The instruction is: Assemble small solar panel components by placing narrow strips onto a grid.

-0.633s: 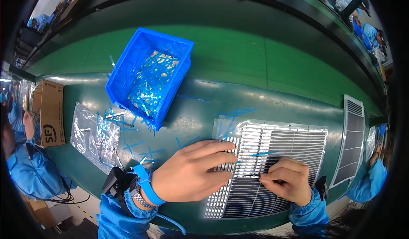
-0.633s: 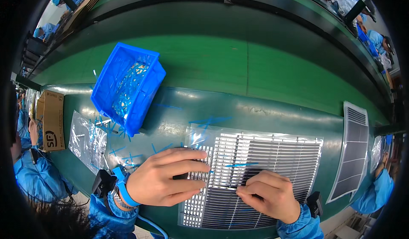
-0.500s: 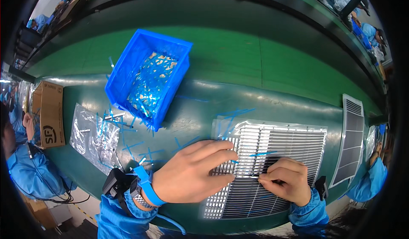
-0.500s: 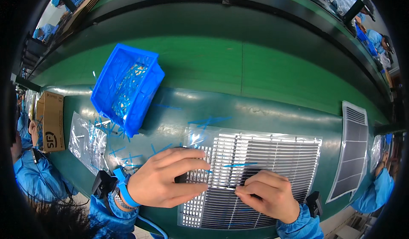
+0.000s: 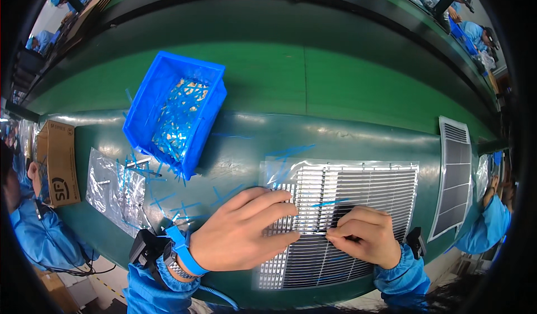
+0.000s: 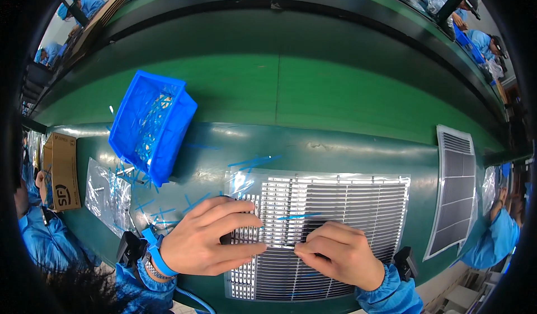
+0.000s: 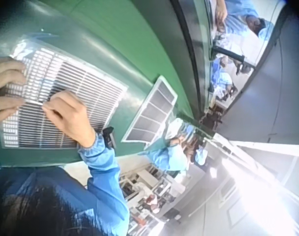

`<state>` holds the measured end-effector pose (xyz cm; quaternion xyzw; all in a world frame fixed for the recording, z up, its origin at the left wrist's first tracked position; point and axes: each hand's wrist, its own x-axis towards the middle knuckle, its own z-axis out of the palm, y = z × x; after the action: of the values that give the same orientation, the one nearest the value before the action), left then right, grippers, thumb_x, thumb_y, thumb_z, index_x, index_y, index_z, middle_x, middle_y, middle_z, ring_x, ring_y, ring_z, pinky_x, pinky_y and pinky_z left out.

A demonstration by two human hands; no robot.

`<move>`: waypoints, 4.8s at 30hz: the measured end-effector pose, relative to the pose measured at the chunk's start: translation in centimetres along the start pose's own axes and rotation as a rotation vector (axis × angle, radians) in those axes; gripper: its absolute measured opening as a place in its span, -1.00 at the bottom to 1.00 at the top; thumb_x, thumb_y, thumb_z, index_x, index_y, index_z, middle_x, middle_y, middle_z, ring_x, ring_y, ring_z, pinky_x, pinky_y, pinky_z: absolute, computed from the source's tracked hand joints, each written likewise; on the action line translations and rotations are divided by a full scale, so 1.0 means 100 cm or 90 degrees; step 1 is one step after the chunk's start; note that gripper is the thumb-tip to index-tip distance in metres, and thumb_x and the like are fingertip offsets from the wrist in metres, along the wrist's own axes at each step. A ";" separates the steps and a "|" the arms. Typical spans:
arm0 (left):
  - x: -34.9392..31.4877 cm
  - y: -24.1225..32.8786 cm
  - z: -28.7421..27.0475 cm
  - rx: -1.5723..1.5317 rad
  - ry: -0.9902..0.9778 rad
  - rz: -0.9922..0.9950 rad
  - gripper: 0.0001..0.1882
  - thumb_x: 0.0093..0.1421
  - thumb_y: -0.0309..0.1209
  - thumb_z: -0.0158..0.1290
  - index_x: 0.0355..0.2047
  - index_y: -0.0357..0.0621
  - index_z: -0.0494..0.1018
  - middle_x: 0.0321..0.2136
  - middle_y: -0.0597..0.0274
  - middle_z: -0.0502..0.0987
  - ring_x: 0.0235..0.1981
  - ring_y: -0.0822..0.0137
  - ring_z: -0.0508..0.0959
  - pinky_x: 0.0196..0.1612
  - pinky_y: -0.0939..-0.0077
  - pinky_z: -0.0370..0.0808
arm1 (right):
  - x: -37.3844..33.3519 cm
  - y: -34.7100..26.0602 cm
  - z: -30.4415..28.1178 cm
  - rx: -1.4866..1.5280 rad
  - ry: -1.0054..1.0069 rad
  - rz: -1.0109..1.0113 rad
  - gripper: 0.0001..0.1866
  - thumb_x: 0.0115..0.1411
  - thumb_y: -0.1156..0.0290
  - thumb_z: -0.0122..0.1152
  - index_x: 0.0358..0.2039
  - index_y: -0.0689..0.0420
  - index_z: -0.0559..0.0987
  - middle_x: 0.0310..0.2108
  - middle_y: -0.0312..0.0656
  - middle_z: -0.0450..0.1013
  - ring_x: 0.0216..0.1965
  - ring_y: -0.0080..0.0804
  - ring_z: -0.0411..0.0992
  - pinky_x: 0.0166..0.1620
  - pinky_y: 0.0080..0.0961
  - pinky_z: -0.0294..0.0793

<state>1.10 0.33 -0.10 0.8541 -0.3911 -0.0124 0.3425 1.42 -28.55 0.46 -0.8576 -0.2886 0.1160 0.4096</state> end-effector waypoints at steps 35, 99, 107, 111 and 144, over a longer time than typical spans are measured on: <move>0.004 0.009 0.006 0.097 -0.083 0.001 -0.45 0.13 0.22 0.16 0.09 0.40 0.63 0.14 0.20 0.44 0.19 0.06 0.40 0.18 0.05 0.37 | 0.000 0.003 0.004 -0.028 0.020 -0.030 -0.86 0.05 0.49 0.51 -0.40 0.15 0.66 -0.41 -0.23 0.54 -0.44 -0.34 0.54 -0.40 -0.42 0.57; -0.128 0.037 -0.047 0.317 0.055 -0.293 -0.86 0.14 -0.38 0.28 -0.27 0.01 0.62 -0.27 0.31 0.53 -0.21 0.16 0.57 -0.14 0.27 0.54 | -0.009 0.000 0.009 0.047 0.098 -0.018 -0.87 0.03 0.59 0.39 -0.37 0.16 0.76 -0.52 -0.24 0.52 -0.59 -0.56 0.35 -0.51 -0.58 0.33; -0.116 0.028 -0.051 0.340 -0.041 -0.270 -0.90 0.19 -0.37 0.23 -0.33 -0.02 0.53 -0.21 0.27 0.49 -0.16 0.15 0.53 -0.11 0.24 0.50 | -0.009 -0.002 0.008 0.060 0.090 -0.018 -0.88 0.05 0.56 0.41 -0.35 0.16 0.76 -0.50 -0.23 0.54 -0.57 -0.54 0.38 -0.51 -0.57 0.36; -0.113 0.026 -0.053 0.323 -0.033 -0.249 -0.90 0.21 -0.42 0.20 -0.29 -0.07 0.50 -0.21 0.25 0.51 -0.16 0.12 0.52 -0.10 0.24 0.48 | -0.010 -0.001 0.008 0.070 0.094 -0.011 -0.88 0.05 0.56 0.42 -0.35 0.15 0.76 -0.49 -0.23 0.55 -0.56 -0.52 0.41 -0.50 -0.57 0.38; 0.039 0.030 0.009 -0.248 0.180 -0.042 -0.75 0.04 -0.47 0.42 -0.23 -0.10 0.70 0.00 0.09 0.64 0.08 0.03 0.55 0.16 0.13 0.45 | 0.005 0.003 0.002 0.402 0.023 0.107 -0.89 0.28 0.46 0.38 -0.26 0.23 0.69 -0.43 -0.25 0.62 -0.46 -0.61 0.54 -0.45 -0.64 0.48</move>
<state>1.55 -4.25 1.98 0.7775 -0.3015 0.0206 0.5516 1.88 -28.24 0.09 -0.7113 -0.1591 0.2176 0.6492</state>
